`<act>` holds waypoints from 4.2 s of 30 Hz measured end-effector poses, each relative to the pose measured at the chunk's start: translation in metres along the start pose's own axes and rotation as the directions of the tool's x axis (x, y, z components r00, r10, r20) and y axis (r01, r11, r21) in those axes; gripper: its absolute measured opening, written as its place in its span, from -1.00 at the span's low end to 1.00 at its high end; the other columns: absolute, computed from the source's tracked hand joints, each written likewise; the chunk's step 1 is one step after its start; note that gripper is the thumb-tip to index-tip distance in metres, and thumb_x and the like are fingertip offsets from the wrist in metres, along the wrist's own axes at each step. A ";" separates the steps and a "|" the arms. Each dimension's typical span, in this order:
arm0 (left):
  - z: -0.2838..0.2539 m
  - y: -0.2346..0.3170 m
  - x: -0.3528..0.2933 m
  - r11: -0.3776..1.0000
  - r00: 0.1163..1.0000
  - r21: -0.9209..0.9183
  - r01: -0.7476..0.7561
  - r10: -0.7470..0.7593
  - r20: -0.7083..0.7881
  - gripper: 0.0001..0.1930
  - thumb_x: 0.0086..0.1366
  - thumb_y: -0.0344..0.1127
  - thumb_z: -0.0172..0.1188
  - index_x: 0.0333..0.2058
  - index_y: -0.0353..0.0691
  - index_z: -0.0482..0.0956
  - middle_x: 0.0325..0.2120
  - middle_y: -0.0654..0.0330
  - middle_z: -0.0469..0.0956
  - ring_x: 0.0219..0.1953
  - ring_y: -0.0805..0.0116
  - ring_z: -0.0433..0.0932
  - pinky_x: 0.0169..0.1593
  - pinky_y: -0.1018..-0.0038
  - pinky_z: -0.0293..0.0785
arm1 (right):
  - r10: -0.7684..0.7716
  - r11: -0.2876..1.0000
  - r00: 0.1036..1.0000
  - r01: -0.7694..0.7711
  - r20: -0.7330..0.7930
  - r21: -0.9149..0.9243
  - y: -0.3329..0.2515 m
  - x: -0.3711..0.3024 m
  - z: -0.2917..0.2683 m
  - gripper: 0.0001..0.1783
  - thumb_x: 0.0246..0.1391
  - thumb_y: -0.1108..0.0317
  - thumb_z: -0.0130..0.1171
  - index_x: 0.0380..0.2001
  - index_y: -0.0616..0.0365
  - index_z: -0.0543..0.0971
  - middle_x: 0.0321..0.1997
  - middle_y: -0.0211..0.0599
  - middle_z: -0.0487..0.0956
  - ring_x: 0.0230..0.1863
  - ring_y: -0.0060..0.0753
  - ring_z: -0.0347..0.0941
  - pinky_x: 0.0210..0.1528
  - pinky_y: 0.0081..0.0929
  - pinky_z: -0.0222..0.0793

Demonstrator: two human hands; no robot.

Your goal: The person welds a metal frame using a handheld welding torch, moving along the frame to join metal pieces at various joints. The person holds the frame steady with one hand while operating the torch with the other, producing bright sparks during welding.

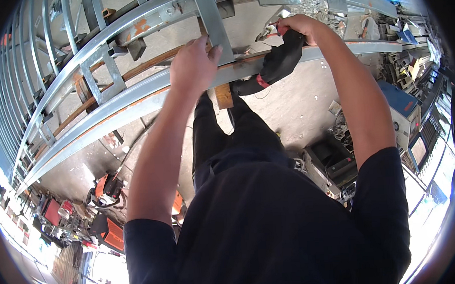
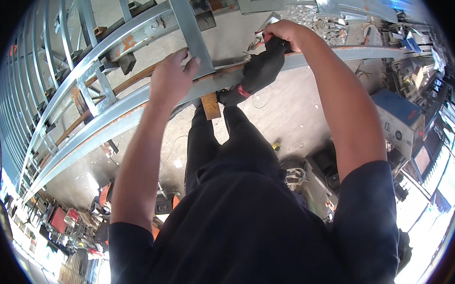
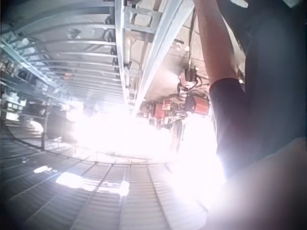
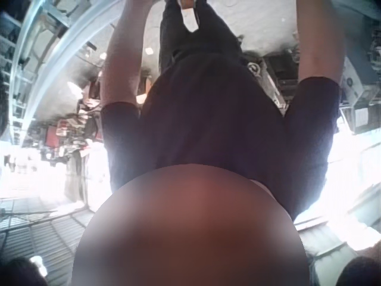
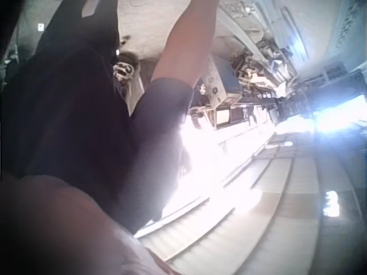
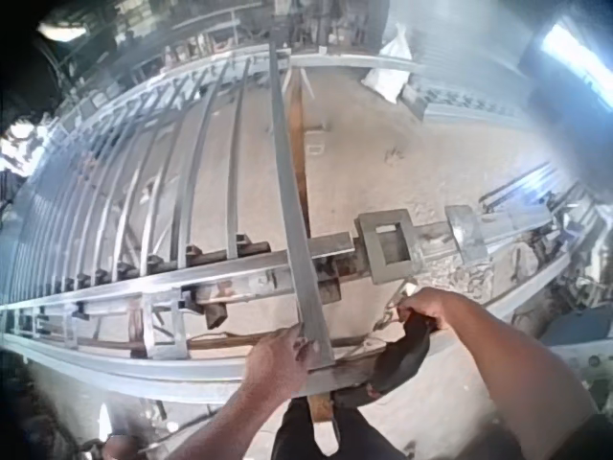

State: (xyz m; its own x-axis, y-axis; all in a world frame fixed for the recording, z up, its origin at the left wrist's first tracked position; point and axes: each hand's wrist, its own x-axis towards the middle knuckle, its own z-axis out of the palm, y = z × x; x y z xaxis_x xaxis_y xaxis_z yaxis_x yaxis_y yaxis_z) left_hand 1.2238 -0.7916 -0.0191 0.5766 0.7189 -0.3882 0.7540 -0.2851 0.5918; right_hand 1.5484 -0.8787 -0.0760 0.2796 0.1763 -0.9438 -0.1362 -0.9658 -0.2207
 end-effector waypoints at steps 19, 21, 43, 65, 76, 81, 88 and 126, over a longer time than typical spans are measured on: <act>0.050 0.056 -0.082 0.862 0.825 -0.457 -0.221 0.415 0.384 -0.27 0.09 0.09 0.51 0.13 -0.24 0.54 -0.14 -0.10 0.69 -0.02 -0.11 0.66 0.09 0.15 0.54 | -0.342 0.823 0.864 0.465 -0.370 0.325 0.074 -0.149 0.005 -0.50 0.23 0.20 0.33 0.16 0.19 0.50 -0.14 -0.37 0.60 -0.21 -0.50 0.52 -0.17 -0.50 0.47; 0.061 0.039 -0.097 0.874 0.813 -0.436 -0.215 0.407 0.416 -0.25 0.09 0.12 0.52 0.17 -0.16 0.53 -0.12 -0.04 0.70 0.01 -0.05 0.66 0.11 0.16 0.53 | -0.347 0.793 0.836 0.504 -0.426 0.343 0.088 -0.173 0.019 -0.36 0.19 0.25 0.35 0.26 0.23 0.40 -0.12 -0.31 0.59 -0.20 -0.50 0.53 -0.20 -0.51 0.48; 0.142 -0.158 -0.207 0.961 0.906 -0.091 -0.259 0.275 0.321 -0.82 0.06 -0.11 0.36 -0.42 0.01 0.59 -0.40 0.19 0.64 -0.20 0.03 0.63 -0.04 0.14 0.48 | -0.828 -0.175 0.058 0.918 -0.557 0.356 0.178 -0.419 -0.106 -0.04 0.15 0.05 0.30 0.38 0.49 0.14 0.15 0.00 0.36 0.06 -0.28 0.31 0.17 -0.31 0.28; 0.070 -0.090 -0.182 0.951 0.978 -0.269 -0.151 0.183 0.099 -0.81 0.15 -0.06 0.33 -0.45 0.00 0.63 -0.51 0.16 0.64 -0.30 0.10 0.67 -0.08 0.17 0.50 | -0.532 0.566 0.823 0.519 0.197 -0.640 -0.163 -0.343 0.076 -0.45 0.42 -0.05 0.07 0.04 0.30 0.59 -0.37 -0.31 0.62 -0.51 -0.55 0.55 -0.46 -0.55 0.48; 0.045 -0.110 -0.141 0.905 0.959 -0.400 -0.141 0.225 0.172 -0.85 0.08 -0.13 0.35 -0.47 -0.01 0.63 -0.51 0.18 0.64 -0.31 0.11 0.67 -0.07 0.16 0.47 | -0.116 0.569 0.962 0.269 0.248 -0.777 -0.212 -0.265 0.161 -0.44 0.38 -0.01 0.13 0.08 0.34 0.53 -0.26 -0.23 0.60 -0.47 -0.42 0.59 -0.29 -0.44 0.59; 0.040 -0.114 -0.132 0.882 0.960 -0.455 -0.123 0.222 0.170 -0.83 0.08 -0.10 0.36 -0.46 -0.01 0.65 -0.50 0.18 0.64 -0.28 0.12 0.66 -0.06 0.17 0.45 | 0.011 0.529 0.979 0.166 0.202 -0.832 -0.233 -0.253 0.180 -0.42 0.35 -0.04 0.13 0.10 0.32 0.53 -0.20 -0.22 0.61 -0.44 -0.42 0.60 -0.26 -0.43 0.60; 0.041 -0.119 -0.129 0.861 0.959 -0.498 -0.102 0.218 0.180 -0.82 0.06 -0.10 0.37 -0.45 -0.03 0.65 -0.50 0.19 0.64 -0.28 0.12 0.65 -0.05 0.17 0.43 | 0.113 0.514 0.978 0.093 0.174 -0.853 -0.240 -0.233 0.198 -0.36 0.34 -0.05 0.13 0.18 0.33 0.50 -0.11 -0.16 0.60 -0.44 -0.41 0.60 -0.31 -0.39 0.63; 0.049 -0.120 -0.129 0.822 0.970 -0.563 -0.089 0.201 0.140 -0.80 0.08 -0.08 0.38 -0.46 -0.03 0.63 -0.49 0.18 0.66 -0.29 0.11 0.66 -0.07 0.15 0.42 | 0.272 0.309 0.960 -0.020 0.068 -0.951 -0.256 -0.221 0.267 -0.49 0.32 0.04 0.10 -0.03 0.37 0.54 -0.32 -0.26 0.58 -0.48 -0.41 0.57 -0.45 -0.36 0.61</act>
State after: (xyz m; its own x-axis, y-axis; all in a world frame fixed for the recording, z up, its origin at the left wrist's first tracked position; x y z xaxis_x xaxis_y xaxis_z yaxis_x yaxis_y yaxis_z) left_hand 1.0742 -0.8816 -0.0747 0.7546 0.5512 -0.3560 0.3908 0.0583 0.9186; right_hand 1.2677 -0.6196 0.1231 0.1668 -0.0802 -0.9827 0.8560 -0.4828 0.1847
